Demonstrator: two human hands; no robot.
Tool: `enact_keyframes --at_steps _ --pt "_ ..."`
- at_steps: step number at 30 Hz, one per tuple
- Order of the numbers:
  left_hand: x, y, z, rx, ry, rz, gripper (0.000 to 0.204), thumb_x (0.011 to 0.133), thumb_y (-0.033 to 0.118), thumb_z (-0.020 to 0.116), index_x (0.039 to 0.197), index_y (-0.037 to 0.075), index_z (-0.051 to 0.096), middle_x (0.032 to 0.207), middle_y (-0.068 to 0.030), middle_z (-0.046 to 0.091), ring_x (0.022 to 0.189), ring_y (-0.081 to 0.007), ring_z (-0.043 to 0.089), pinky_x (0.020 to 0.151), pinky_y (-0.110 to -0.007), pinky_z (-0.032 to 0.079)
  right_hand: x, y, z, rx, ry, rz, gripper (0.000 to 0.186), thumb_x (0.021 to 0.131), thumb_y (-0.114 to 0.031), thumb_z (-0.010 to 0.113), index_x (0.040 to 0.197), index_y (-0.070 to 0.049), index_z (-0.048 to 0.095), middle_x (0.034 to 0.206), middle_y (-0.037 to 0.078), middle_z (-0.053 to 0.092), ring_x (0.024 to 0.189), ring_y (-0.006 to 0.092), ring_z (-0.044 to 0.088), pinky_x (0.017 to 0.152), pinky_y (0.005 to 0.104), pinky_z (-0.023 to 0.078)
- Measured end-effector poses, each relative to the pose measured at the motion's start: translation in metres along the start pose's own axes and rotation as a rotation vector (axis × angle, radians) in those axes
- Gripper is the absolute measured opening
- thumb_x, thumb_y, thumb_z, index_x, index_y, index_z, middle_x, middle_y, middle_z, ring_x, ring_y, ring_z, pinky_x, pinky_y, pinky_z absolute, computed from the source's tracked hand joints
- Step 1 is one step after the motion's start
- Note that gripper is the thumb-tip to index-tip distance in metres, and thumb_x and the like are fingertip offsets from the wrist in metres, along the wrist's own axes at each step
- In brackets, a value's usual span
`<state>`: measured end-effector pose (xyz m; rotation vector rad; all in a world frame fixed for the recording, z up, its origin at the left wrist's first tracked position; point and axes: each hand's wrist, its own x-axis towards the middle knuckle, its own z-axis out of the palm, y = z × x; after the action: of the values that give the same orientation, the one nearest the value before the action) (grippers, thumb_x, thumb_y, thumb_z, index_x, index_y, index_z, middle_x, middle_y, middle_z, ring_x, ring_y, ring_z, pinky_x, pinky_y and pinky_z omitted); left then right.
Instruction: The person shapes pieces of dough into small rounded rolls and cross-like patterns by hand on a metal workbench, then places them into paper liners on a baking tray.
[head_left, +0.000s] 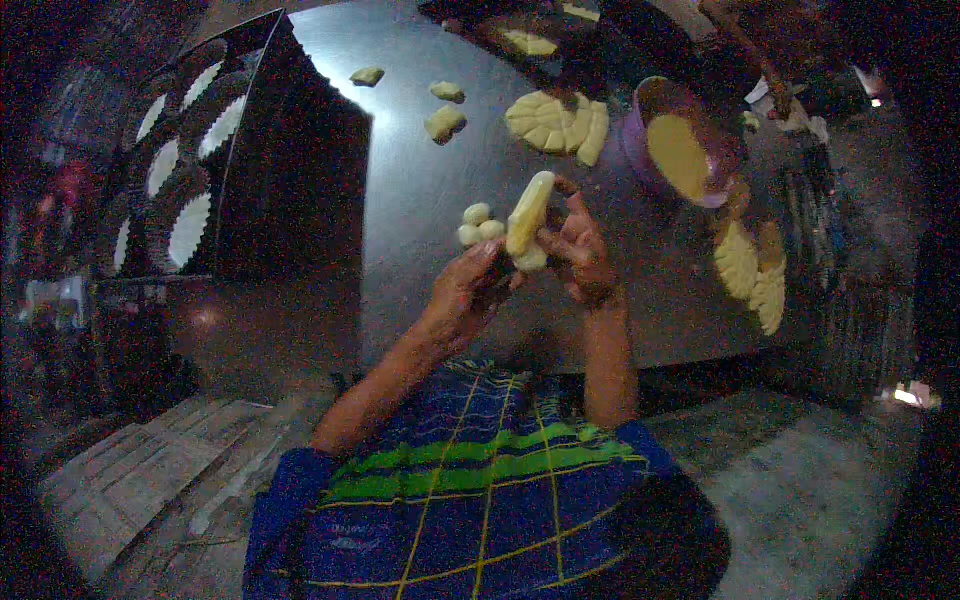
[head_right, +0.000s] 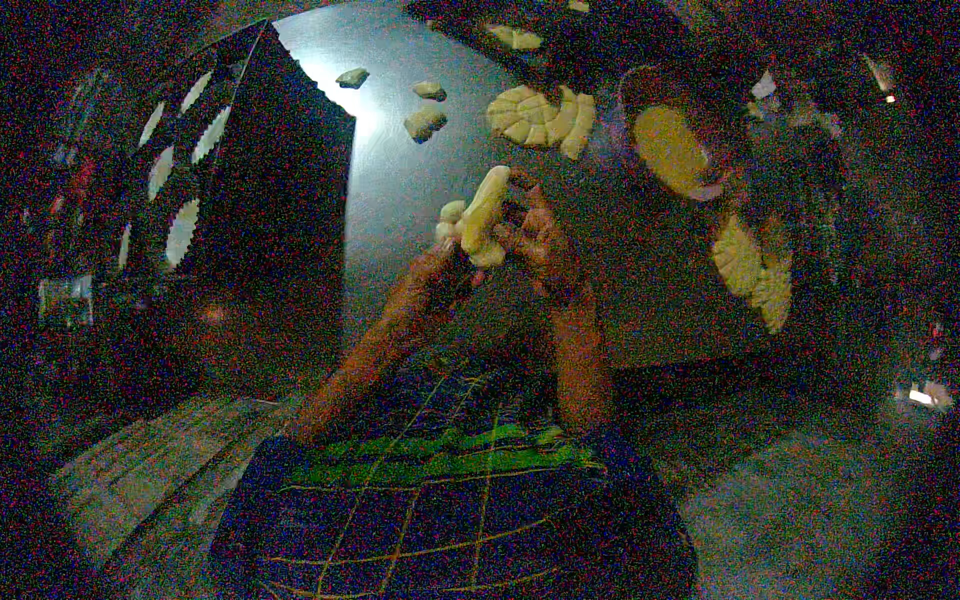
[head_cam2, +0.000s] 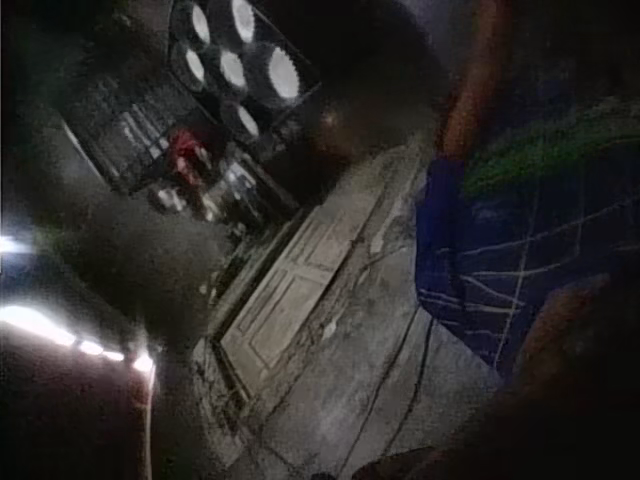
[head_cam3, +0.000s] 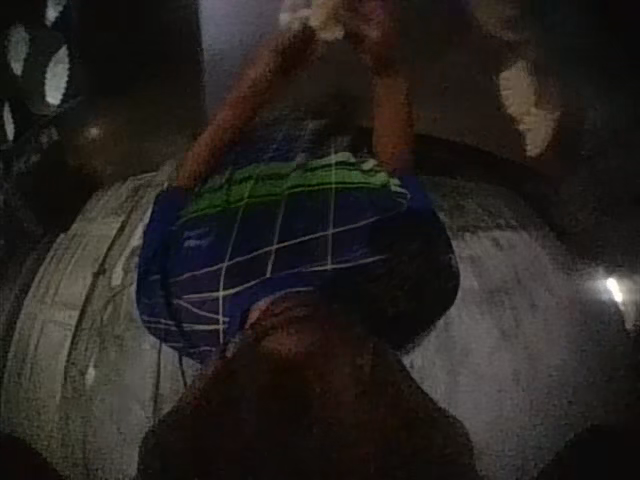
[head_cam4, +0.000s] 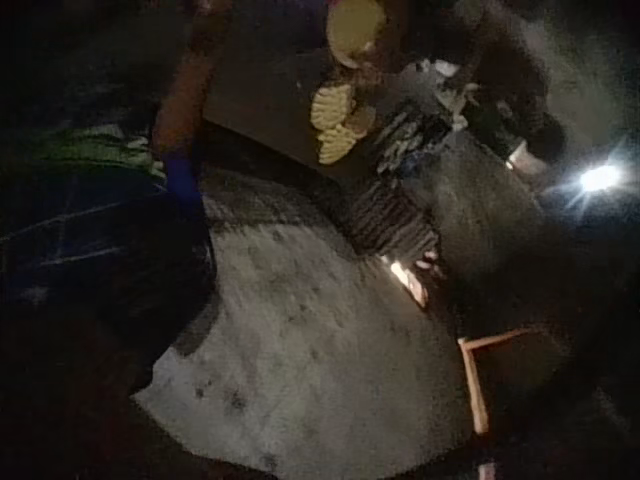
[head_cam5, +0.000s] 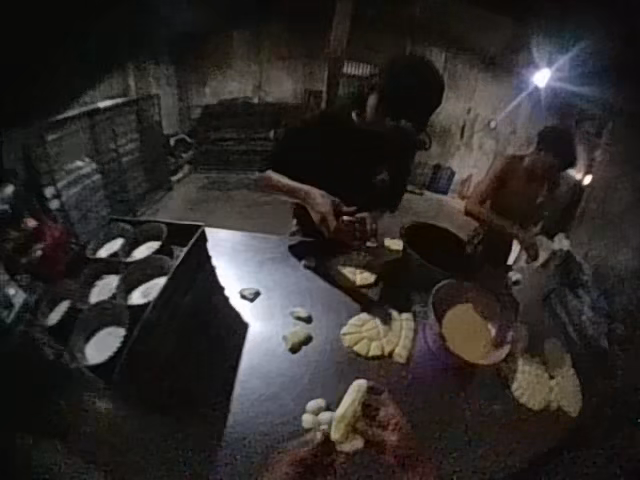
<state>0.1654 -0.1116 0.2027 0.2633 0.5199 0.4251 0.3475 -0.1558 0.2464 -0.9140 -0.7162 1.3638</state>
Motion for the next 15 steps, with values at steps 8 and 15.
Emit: enact_keyframes --at_steps 8,15 --pt "-0.007 -0.002 -0.007 0.059 0.055 0.265 0.039 0.100 0.033 0.050 0.130 0.008 0.049 0.124 -0.0065 0.057 0.108 -0.0181 0.058 0.088 -0.032 0.050 -0.005 0.048 0.008 0.095 0.135 0.017 0.057 0.088 0.001 0.062 0.139 -0.012 0.039 0.128 0.012 0.057 0.118 0.0238 0.055 0.099 0.0388 0.048" --pt "-0.007 0.012 -0.015 0.134 0.084 0.310 0.037 0.101 0.036 0.049 0.123 0.007 0.054 0.110 -0.0061 0.063 0.089 -0.0134 0.061 0.064 -0.021 0.053 -0.018 0.088 -0.014 -0.009 0.162 -0.181 0.039 0.089 0.006 0.060 0.125 -0.010 0.060 0.131 0.010 0.055 0.119 0.0252 0.056 0.099 0.0370 0.050"
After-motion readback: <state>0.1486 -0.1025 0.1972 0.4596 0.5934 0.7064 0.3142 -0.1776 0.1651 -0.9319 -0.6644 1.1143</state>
